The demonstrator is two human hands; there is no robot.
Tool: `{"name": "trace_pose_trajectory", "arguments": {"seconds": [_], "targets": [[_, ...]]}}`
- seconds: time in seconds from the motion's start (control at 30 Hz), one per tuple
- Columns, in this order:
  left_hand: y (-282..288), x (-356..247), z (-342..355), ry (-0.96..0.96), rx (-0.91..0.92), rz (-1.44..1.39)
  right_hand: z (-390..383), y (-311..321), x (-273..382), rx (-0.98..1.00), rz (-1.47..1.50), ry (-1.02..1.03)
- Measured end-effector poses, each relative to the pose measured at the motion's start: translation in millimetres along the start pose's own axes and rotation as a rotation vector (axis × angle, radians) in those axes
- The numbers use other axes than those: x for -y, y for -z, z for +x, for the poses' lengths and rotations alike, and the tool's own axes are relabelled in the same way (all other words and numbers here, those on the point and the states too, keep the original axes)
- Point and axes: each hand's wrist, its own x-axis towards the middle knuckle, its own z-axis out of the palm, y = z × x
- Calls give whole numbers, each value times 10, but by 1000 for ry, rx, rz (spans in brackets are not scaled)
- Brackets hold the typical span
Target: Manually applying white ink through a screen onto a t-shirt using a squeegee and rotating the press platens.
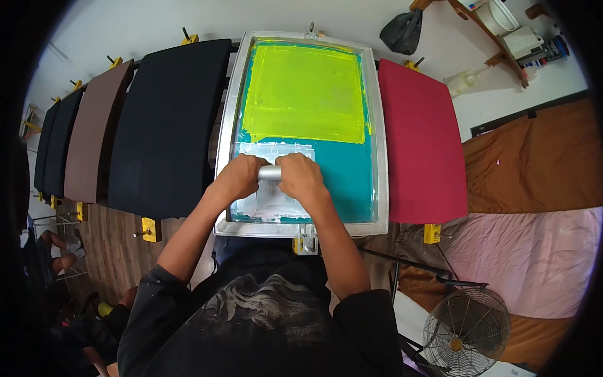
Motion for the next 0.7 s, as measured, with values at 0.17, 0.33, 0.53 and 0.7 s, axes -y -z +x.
{"name": "trace_pose_trajectory", "arguments": {"seconds": [0.17, 0.33, 0.53, 0.7], "targets": [[-338, 11, -245, -33, -178, -92, -164, -368, -79, -164, -58, 62], [-553, -173, -795, -106, -232, -72, -799, -604, 54, -214, -3, 97], [-296, -223, -773, -36, 29, -97, -812, -452, 80, -112, 68, 79], [-50, -45, -194, -47, -32, -23, -214, -88, 28, -74, -40, 38]]}}
